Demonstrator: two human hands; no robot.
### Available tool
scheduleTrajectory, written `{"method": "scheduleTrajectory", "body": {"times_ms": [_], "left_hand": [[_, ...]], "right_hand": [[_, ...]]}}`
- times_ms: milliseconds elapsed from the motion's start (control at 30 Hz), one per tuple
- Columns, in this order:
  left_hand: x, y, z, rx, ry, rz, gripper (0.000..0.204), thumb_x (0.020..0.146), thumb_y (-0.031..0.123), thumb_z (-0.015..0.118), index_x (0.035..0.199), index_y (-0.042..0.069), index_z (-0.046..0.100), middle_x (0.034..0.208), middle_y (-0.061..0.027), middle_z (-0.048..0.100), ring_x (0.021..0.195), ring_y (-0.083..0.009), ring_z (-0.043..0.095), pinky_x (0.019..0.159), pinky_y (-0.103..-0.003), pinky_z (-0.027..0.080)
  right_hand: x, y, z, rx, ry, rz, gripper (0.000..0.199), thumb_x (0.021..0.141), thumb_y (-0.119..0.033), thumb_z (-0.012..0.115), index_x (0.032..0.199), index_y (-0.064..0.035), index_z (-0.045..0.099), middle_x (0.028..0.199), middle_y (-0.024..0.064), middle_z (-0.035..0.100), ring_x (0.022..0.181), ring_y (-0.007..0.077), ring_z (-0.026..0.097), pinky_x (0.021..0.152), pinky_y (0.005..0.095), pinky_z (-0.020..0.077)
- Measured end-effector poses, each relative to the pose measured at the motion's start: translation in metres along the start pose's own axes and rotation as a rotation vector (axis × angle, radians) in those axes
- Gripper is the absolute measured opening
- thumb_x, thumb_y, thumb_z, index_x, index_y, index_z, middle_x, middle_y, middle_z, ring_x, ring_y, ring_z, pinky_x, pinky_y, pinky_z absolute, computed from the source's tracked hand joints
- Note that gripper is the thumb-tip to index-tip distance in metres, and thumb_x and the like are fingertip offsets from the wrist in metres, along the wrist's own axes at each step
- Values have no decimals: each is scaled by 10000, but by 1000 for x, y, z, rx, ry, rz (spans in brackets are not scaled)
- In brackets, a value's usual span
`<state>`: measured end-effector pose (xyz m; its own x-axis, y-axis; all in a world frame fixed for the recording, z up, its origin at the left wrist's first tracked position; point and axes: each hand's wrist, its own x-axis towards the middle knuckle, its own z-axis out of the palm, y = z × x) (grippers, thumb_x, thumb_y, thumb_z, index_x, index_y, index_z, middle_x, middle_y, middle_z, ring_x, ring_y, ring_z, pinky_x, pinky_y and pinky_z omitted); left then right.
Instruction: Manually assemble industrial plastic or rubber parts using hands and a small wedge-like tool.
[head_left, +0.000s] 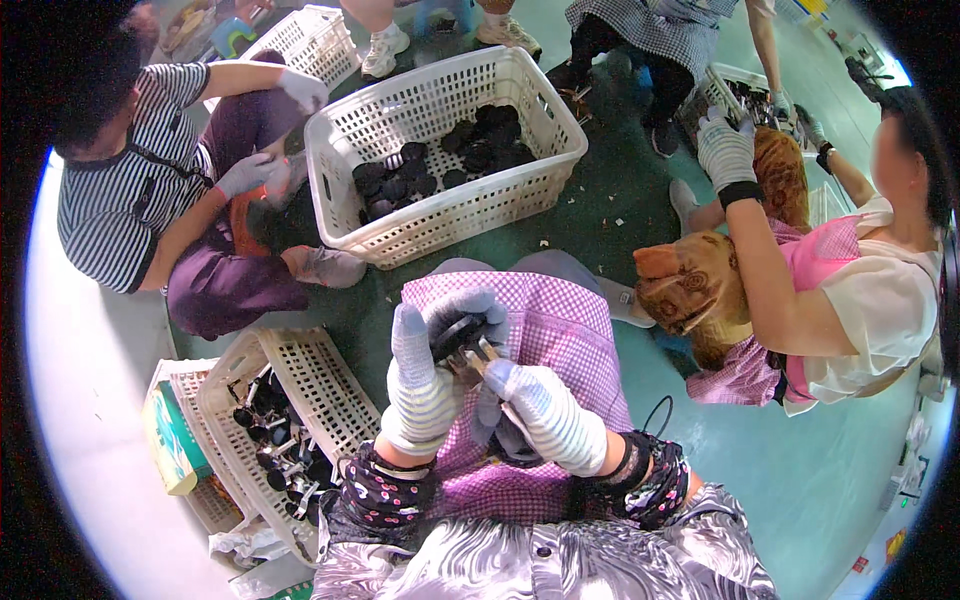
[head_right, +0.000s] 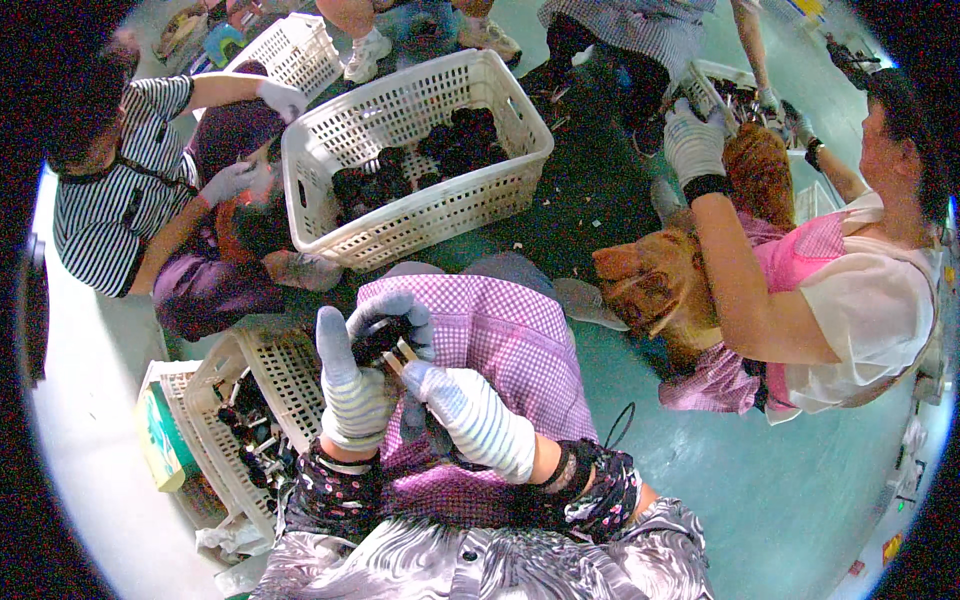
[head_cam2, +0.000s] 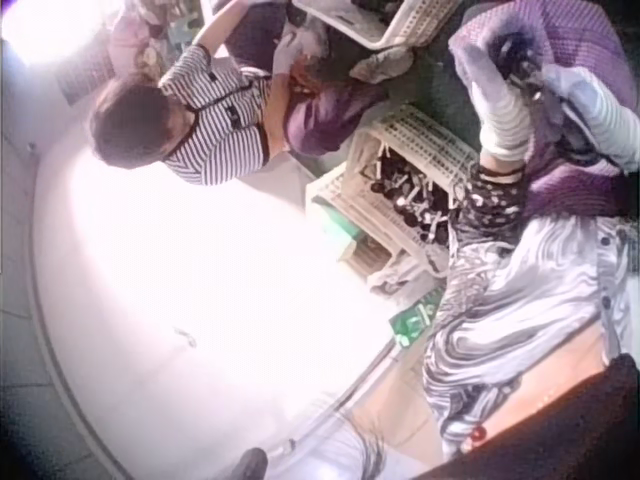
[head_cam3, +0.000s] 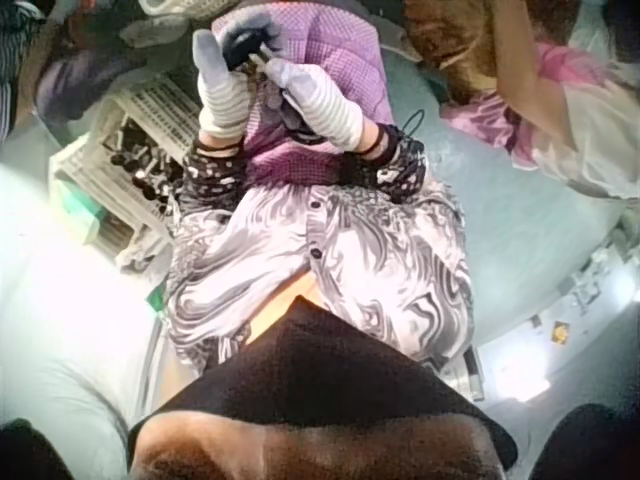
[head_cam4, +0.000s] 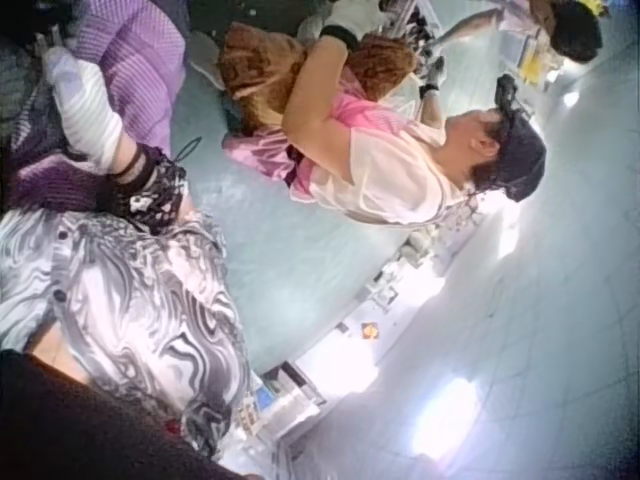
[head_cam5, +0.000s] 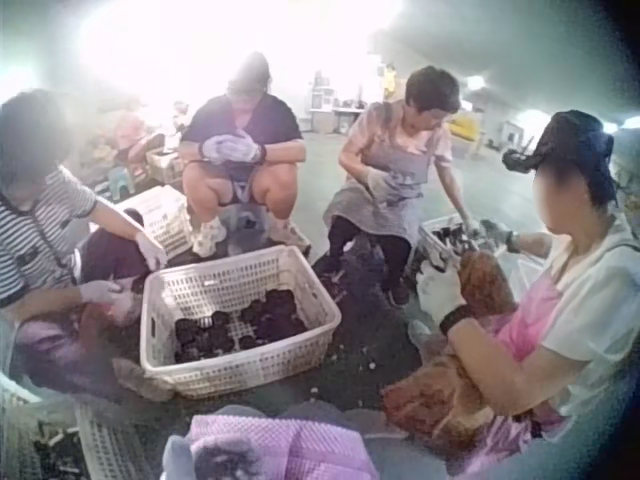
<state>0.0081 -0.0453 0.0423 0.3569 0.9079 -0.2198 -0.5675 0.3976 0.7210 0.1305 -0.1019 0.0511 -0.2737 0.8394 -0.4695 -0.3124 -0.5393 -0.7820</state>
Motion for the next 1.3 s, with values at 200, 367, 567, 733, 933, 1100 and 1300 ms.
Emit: {"method": "scheduleTrajectory", "body": {"times_ms": [200,367,567,733,933,1100,1300], "left_hand": [[-2,5,-13,249,-90,20,598,892,508,346,991,-37,573,906,-116,595,813,-183,555,764,-305,441],[6,4,-5,374,-110,94,529,889,441,379,955,-43,581,870,-111,592,795,-182,553,742,-301,439],[8,9,-15,441,-30,137,457,879,364,384,929,-44,583,829,-112,601,742,-184,565,711,-296,450],[22,8,-11,310,-56,162,360,910,191,373,1210,-4,411,1143,-142,486,1061,-208,474,929,-320,365],[11,5,-5,728,-347,317,376,793,93,541,1155,25,466,999,-148,586,889,-213,591,793,-303,449],[-3,-8,-22,841,-329,345,266,821,128,532,1080,87,495,856,-124,575,825,-254,575,717,-328,442],[8,1,-113,734,242,685,172,905,201,467,967,49,519,826,-56,578,687,-137,569,612,-245,492]], "right_hand": [[6,-1,3,-44,1,112,531,831,-551,435,649,-69,564,539,4,502,424,83,422,399,229,326],[2,-13,-1,-11,-2,144,546,819,-578,439,650,-74,568,549,3,509,427,76,421,400,224,321],[8,-23,12,38,-6,123,465,885,-445,417,748,-32,580,616,49,562,545,108,498,470,243,359],[10,13,-40,-277,-80,-317,504,910,-447,345,1136,-25,502,773,54,602,585,133,520,491,220,407],[30,-16,-25,-368,193,-702,622,839,-526,433,1158,7,458,1229,187,452,1152,249,423,992,375,295],[26,-12,-12,-624,64,-667,649,874,-488,406,1274,22,361,1295,169,402,1197,255,385,1011,363,273],[39,-22,-10,-672,48,-774,455,902,-250,431,1279,-1,377,1333,156,366,1220,267,358,1028,394,246]]}}
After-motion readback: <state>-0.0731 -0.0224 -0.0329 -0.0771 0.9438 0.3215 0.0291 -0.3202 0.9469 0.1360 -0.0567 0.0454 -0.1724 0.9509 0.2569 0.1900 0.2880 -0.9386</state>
